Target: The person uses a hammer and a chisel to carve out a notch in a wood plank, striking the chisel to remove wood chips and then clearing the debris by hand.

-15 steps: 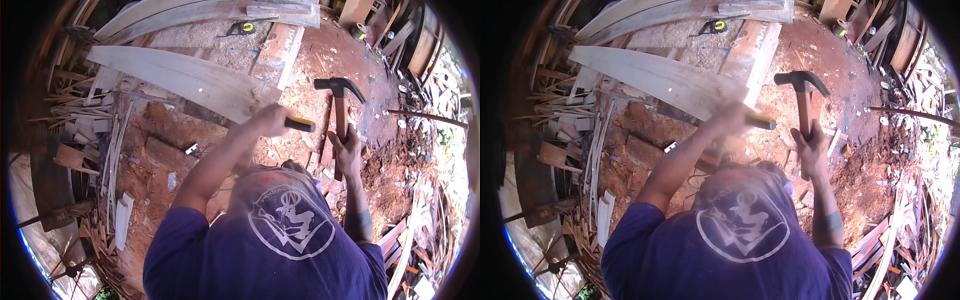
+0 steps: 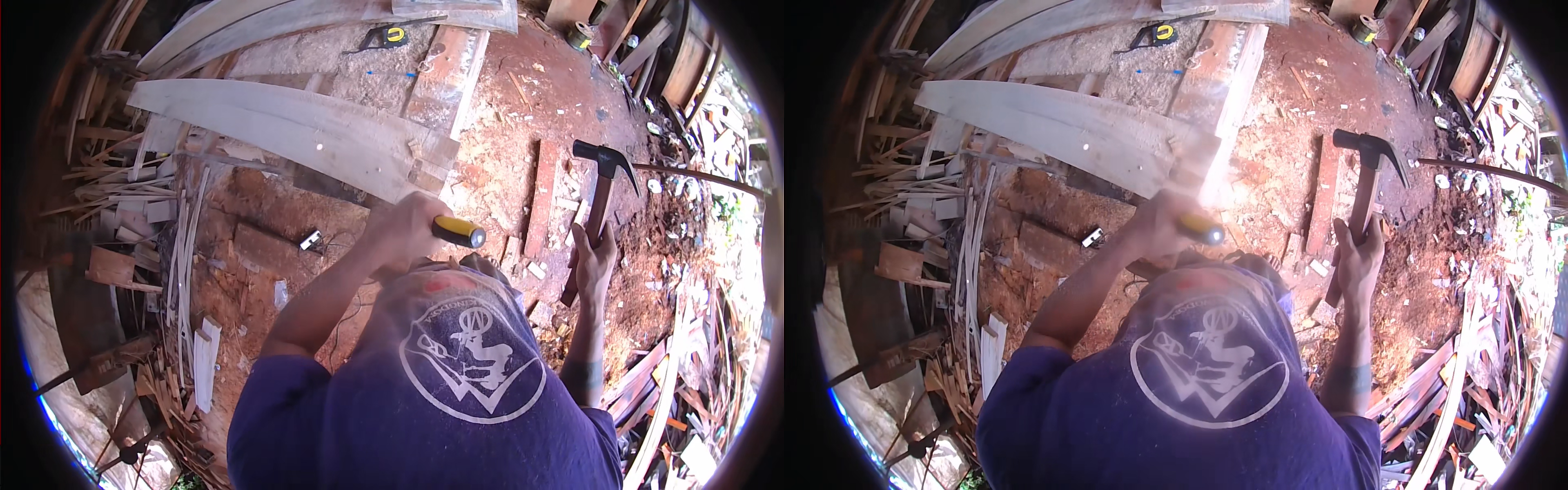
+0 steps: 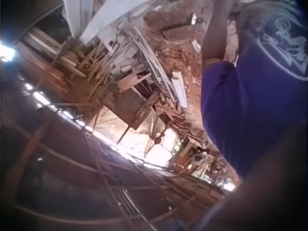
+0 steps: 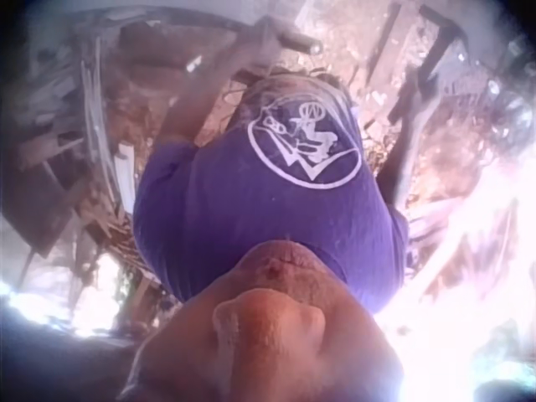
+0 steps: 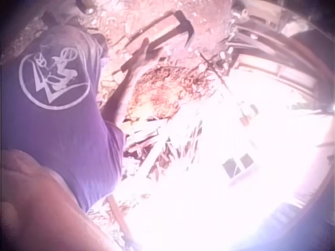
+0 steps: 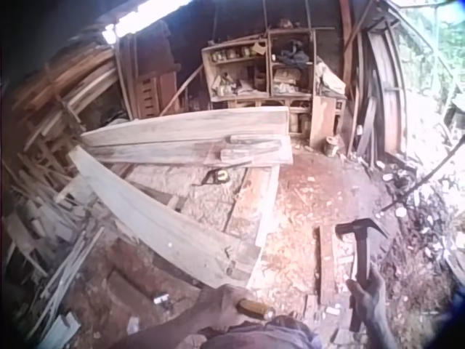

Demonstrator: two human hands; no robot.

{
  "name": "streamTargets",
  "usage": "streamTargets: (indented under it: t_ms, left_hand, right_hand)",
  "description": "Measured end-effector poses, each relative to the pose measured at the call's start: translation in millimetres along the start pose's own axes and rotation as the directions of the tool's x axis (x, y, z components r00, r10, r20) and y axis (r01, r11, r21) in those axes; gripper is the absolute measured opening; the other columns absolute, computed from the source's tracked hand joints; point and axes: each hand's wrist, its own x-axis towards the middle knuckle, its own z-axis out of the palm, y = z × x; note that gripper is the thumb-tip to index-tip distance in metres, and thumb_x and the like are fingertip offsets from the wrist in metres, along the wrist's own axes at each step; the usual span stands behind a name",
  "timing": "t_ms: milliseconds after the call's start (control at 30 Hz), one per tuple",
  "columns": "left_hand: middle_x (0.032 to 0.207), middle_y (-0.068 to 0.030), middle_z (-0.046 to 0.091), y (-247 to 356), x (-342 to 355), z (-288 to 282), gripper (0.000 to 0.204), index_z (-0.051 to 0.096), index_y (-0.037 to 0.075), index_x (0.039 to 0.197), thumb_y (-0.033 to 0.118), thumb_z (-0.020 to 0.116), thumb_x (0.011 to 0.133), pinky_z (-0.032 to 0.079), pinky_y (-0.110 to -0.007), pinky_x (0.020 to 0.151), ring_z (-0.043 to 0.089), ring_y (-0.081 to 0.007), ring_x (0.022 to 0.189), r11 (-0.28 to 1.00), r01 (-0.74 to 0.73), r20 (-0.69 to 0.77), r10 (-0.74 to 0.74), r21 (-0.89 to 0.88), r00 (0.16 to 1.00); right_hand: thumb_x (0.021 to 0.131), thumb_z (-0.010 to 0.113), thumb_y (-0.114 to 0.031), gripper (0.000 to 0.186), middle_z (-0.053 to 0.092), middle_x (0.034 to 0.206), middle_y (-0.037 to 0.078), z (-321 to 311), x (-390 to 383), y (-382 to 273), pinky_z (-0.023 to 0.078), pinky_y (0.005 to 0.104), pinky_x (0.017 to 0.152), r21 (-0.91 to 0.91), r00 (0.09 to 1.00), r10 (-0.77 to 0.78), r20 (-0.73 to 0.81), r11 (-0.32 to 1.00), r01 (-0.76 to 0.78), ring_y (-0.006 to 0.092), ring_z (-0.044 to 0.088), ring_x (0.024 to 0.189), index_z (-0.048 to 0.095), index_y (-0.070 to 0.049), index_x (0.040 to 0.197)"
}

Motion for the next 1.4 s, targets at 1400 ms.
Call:
streamTargets:
  t_ms: [1400]
  left_hand:
    - [0.060, -0.0113, 0.063, -39.2, 99.5, 35.7, 0.009, 0.064, 0.011, 0.071, 0.013, 0.072, 0.069, 0.052, -0.047, 0.062, 0.066, -0.0349, 0.059, 0.920, -0.374, -0.593, 0.368, 0.118, 0.716]
  right_hand:
    - [0.094, 0.072, -0.026, 0.024, 0.054, 0.059, 0.000, 21.3, -13.3, -31.4, 0.037, 0.0261, 0.044, -0.065, 0.998, -0.030, 0.060, 0.997, 0.034, 0.0079, 0.050, 0.045, 0.062, -0.005, 0.100]
